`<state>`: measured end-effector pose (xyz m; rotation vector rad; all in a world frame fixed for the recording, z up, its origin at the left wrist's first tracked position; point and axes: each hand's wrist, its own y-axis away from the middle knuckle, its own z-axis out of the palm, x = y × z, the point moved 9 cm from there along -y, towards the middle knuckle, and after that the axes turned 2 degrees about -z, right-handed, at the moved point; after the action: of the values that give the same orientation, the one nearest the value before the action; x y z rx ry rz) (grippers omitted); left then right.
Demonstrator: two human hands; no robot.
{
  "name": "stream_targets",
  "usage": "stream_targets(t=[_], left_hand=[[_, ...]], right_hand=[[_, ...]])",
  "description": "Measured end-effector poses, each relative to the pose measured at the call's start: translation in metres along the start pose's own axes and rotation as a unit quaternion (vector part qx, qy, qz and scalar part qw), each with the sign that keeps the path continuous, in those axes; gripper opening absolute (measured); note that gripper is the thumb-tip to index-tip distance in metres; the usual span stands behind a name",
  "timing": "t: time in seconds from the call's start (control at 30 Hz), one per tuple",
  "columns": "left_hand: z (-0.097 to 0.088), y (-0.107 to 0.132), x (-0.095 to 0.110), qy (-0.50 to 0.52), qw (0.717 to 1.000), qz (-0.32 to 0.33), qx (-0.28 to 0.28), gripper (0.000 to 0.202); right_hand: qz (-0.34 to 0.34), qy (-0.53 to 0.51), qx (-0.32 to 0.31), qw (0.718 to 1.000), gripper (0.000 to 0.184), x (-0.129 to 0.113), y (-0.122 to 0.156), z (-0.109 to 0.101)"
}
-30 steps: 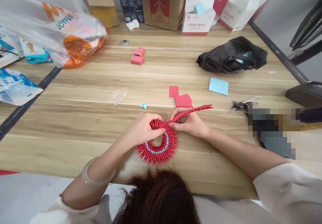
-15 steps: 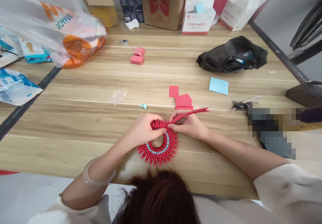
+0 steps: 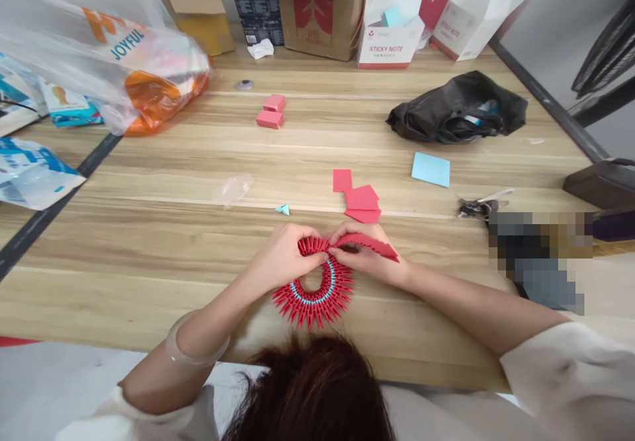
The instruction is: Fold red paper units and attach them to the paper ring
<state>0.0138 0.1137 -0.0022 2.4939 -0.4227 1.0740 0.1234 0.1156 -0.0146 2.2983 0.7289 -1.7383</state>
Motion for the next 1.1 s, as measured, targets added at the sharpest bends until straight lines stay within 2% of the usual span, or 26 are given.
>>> stream_targets(t=[0.1,0.2,0.53,0.63,0.87,0.97,1.1], left_hand=[[0.001,-0.001,-0.002,0.004,1.0,-0.004,-0.015,0.022],[-0.002,-0.002,-0.001,-0.003,1.0,0.009,-0.008,0.021],[0.004,-0.002,-0.002,-0.006,0.999,0.02,-0.03,0.03],[0.002,-0.002,-0.002,-0.001,1.0,0.015,-0.02,0.028],[-0.001,-0.004,-0.004,0.086,0.996,0.004,-0.014,0.027],[-0.002,-0.006,-0.002,0.132,0.991,0.01,-0.022,0.03],[-0.004,-0.006,0.002,0.164,0.986,0.013,-0.04,0.021]], right_hand=[[0.033,-0.041,0.024,0.998,0.013,0.006,-0.001,-0.003],[0.064,-0.088,0.051,0.993,0.02,0.011,-0.001,-0.005],[0.088,-0.209,0.043,0.973,0.019,0.017,0.0,0.002],[0.099,-0.222,0.064,0.968,0.022,0.019,-0.001,-0.001],[0.097,-0.249,0.158,0.95,0.027,0.026,-0.006,-0.027],[0.078,-0.255,0.153,0.952,0.024,0.025,-0.008,-0.028],[0.073,-0.255,0.127,0.956,0.02,0.026,-0.01,-0.024]])
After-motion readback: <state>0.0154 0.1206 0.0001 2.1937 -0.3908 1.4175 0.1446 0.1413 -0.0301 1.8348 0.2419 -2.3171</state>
